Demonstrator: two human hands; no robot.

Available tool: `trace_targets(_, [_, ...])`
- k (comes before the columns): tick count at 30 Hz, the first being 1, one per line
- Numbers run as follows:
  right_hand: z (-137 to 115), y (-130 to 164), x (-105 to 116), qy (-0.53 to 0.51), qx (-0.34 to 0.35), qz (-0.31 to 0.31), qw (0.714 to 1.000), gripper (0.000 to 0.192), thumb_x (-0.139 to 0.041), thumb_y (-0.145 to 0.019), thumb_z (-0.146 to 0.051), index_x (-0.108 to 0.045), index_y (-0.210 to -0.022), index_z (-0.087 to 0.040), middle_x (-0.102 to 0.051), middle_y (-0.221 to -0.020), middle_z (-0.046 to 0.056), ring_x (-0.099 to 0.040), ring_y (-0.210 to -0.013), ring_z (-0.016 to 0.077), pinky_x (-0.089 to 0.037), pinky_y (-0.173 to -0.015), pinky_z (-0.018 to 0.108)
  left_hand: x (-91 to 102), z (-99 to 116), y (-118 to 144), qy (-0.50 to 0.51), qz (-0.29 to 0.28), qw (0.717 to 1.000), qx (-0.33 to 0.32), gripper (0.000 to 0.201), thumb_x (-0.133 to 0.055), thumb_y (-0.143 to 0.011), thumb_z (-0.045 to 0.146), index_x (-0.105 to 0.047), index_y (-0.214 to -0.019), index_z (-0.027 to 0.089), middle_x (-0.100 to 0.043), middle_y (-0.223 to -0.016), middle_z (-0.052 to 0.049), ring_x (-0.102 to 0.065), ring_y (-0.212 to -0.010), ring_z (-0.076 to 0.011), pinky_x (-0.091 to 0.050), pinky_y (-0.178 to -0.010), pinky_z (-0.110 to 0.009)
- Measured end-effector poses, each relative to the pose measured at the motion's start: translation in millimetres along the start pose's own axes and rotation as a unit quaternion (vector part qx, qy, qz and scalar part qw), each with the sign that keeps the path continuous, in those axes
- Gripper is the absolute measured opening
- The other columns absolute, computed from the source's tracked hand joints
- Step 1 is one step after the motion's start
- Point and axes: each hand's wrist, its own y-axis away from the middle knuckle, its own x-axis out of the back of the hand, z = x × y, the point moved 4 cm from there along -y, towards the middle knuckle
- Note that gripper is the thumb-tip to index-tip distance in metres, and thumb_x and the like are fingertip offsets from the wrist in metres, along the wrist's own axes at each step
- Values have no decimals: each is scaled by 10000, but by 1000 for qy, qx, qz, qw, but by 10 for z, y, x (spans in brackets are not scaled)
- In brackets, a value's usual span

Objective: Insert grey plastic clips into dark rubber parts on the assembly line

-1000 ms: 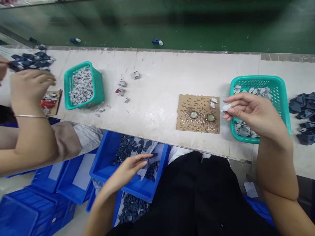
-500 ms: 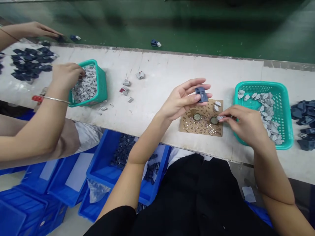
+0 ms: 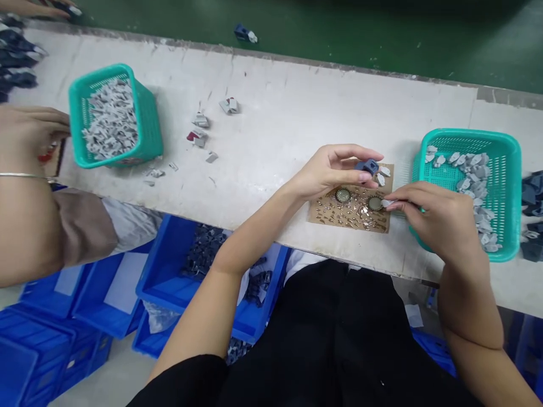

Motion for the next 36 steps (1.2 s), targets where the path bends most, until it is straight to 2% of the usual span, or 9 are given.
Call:
trace_targets(3, [-37,21,13,24,-8,26,999,295,-550,-1041,-263,-812,-906,-250,-827,-986,64,-786,-927,256,-582,-776,355,-53,24,20,5,-29,999,24,509,-879,-802,400,-756,-1250,192,-759,-1043,-16,-771,-1081,-218,-663,-951,-371])
trace_targets(8, [-110,44,-26,58,10,14,998,331,-498,-1058,-222,-807,-939,-236,-829,-1006,66,-792,-952,250,-579,-768,348,-62,8,-11,36,-30,998,46,417,-753,-919,262,-718,-1327,181,-763,-1086,0,-765,-1076,-162,-627,-908,-256])
trace_targets(12, [-152,35,-61,72,39,1,997,338,-489,-1077,-212,-799,-943,-206,-829,-991,78,-793,-926,240,-578,-771,338,-37,-43,-64,89,-10,994,56,320,-655,-965,162,-714,-1276,123,-765,-1021,17,-733,-910,-55,-548,-802,-157])
trace_targets(14, [-155,28,-90,87,56,1,995,319,-502,-1072,-185,-796,-947,-185,-828,-989,80,-792,-920,239,-574,-775,336,-40,-58,-78,107,-14,993,52,274,-652,-960,131,-715,-1225,101,-760,-1001,16,-714,-881,-36,-502,-737,-130])
trace_targets(19, [-144,23,-138,103,120,67,985,189,-644,-998,-131,-797,-889,-150,-816,-891,49,-783,-797,244,-540,-669,342,-79,-62,-69,134,-24,990,44,209,-686,-951,80,-695,-1159,97,-732,-921,18,-722,-877,-44,-510,-737,-143])
trace_targets(24, [-120,18,-187,137,125,52,981,144,-690,-959,-109,-810,-884,-133,-812,-877,54,-779,-771,283,-516,-650,380,-108,-46,-52,124,-10,990,64,276,-650,-969,60,-670,-1245,63,-733,-923,22,-735,-877,-48,-565,-877,-201])
trace_targets(28, [-138,13,-183,138,123,48,982,153,-682,-960,-101,-812,-886,-133,-815,-886,58,-781,-780,282,-512,-656,376,-131,-34,-46,113,-9,991,78,299,-654,-968,105,-700,-1262,78,-752,-964,33,-755,-925,-63,-587,-993,-257])
trace_targets(32, [-143,-3,-103,78,86,84,990,167,-679,-974,-123,-811,-876,-151,-816,-865,47,-774,-771,209,-516,-639,306,-141,-30,-42,122,24,989,75,286,-623,-993,112,-701,-1259,39,-736,-909,30,-765,-919,-76,-589,-1002,-254])
trace_targets(36, [-76,15,14,-8,0,168,986,116,-749,-923,-160,-821,-860,-225,-809,-822,5,-753,-768,181,-538,-684,301,-159,-62,-33,133,70,987,63,256,-641,-1004,156,-717,-1217,38,-759,-1040,-36,-771,-1040,-138,-591,-1039,-287])
